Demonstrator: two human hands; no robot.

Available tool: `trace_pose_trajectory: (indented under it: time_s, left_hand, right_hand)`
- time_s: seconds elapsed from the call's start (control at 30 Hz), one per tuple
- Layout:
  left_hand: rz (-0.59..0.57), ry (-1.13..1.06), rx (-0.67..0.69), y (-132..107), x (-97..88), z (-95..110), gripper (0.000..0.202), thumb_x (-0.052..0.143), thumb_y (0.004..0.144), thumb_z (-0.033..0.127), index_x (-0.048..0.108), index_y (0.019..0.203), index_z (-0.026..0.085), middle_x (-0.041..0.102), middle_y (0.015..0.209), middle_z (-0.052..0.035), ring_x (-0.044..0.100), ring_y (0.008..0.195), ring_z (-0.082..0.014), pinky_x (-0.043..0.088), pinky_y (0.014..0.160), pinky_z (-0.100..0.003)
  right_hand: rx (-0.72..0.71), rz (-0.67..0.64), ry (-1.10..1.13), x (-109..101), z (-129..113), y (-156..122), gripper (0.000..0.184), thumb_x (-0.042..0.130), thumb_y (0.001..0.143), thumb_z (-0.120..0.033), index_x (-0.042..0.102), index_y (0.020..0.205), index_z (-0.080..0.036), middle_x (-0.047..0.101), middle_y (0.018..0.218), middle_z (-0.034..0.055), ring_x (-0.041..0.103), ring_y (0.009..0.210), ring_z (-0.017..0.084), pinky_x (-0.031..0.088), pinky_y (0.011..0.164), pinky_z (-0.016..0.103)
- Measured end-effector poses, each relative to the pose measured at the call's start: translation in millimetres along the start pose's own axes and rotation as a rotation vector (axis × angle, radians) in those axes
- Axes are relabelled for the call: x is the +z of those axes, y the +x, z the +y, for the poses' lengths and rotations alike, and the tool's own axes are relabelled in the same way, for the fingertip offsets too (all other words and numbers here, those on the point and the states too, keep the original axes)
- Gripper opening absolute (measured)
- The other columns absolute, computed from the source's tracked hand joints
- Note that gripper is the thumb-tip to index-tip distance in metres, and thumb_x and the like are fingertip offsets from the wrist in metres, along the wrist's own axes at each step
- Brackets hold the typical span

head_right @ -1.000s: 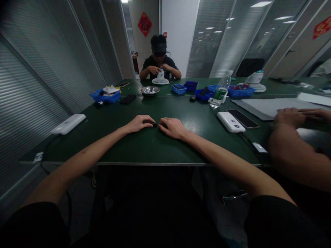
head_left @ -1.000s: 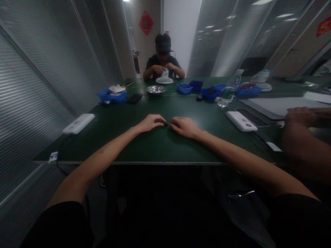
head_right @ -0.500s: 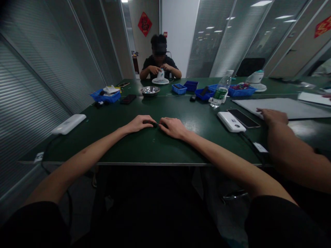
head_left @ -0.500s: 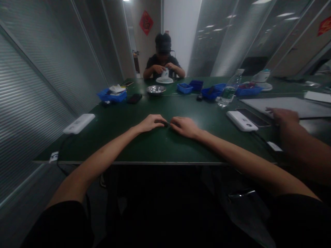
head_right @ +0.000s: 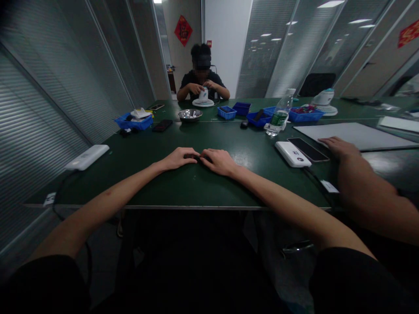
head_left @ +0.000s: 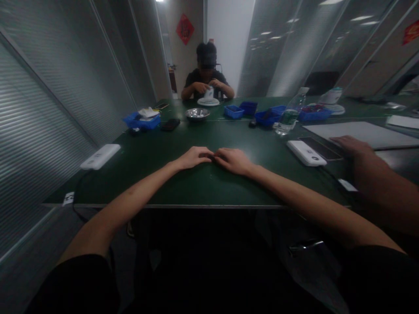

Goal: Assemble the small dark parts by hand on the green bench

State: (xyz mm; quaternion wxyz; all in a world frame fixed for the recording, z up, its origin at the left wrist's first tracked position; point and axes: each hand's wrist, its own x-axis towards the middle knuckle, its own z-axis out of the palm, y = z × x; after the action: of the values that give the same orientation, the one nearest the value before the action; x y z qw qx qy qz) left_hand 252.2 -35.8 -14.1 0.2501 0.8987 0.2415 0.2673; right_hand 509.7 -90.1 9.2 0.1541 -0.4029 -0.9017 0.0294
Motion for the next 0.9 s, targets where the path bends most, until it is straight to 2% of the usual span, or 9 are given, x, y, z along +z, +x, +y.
trace_pose_trajectory:
  time_s: [0.13,0.23,0.47,0.57,0.77,0.9]
  left_hand:
    - [0.013,0.021,0.033,-1.9,-7.5,-3.6,0.028,0.068,0.099,0.032,0.079,0.122,0.022,0.073,0.11,-0.0087,0.068,0.101,-0.0218,0.05,0.093,-0.036]
    - [0.04,0.053,0.014,-5.6,-17.5,-14.4,0.028,0.067,0.099,0.032,0.08,0.123,0.022,0.074,0.113,-0.0088,0.069,0.102,-0.022,0.05,0.094,-0.036]
    - [0.179,0.177,-0.201,-28.9,-59.2,-56.8,0.029,0.072,0.094,0.036,0.081,0.118,0.024,0.075,0.117,-0.0081,0.069,0.105,-0.0243,0.051,0.097,-0.039]
    - [0.272,0.305,-0.376,-42.7,-81.0,-70.9,0.025,0.073,0.091,0.032,0.081,0.113,0.023,0.075,0.12,-0.0083,0.067,0.111,-0.0256,0.049,0.103,-0.039]
    - [0.455,0.566,-0.899,-73.3,-115.9,-91.4,0.027,0.07,0.091,0.026,0.078,0.116,0.02,0.075,0.117,-0.0113,0.066,0.111,-0.0295,0.05,0.1,-0.038]
    - [0.576,0.641,-1.063,-93.2,-127.6,-103.0,0.033,0.069,0.091,0.026,0.075,0.123,0.019,0.073,0.121,-0.0139,0.065,0.114,-0.032,0.051,0.099,-0.041]
  right_hand:
    - [0.01,-0.007,-0.011,0.3,0.7,-0.1,0.034,0.045,0.107,-0.043,0.066,0.122,-0.021,0.072,0.114,0.01,0.064,0.088,0.021,0.039,0.072,0.03]
    - [0.019,-0.013,-0.02,-1.1,0.0,-0.5,0.033,0.046,0.107,-0.043,0.066,0.121,-0.02,0.072,0.114,0.0102,0.064,0.087,0.021,0.039,0.072,0.03]
    - [0.017,-0.033,0.006,-3.8,-1.1,-1.5,0.033,0.046,0.107,-0.044,0.065,0.119,-0.02,0.072,0.117,0.0105,0.064,0.088,0.021,0.04,0.072,0.029]
    - [0.014,-0.037,0.009,-4.5,-1.0,-1.6,0.034,0.046,0.107,-0.044,0.065,0.119,-0.019,0.071,0.117,0.0111,0.064,0.087,0.021,0.041,0.071,0.029]
    - [0.02,-0.042,0.01,-6.2,-2.8,-1.6,0.034,0.047,0.107,-0.044,0.066,0.118,-0.019,0.071,0.115,0.011,0.064,0.086,0.021,0.042,0.07,0.03]
    - [0.017,-0.043,0.016,-6.6,-3.3,-1.8,0.034,0.047,0.107,-0.044,0.066,0.119,-0.019,0.071,0.116,0.0111,0.064,0.087,0.021,0.042,0.071,0.03]
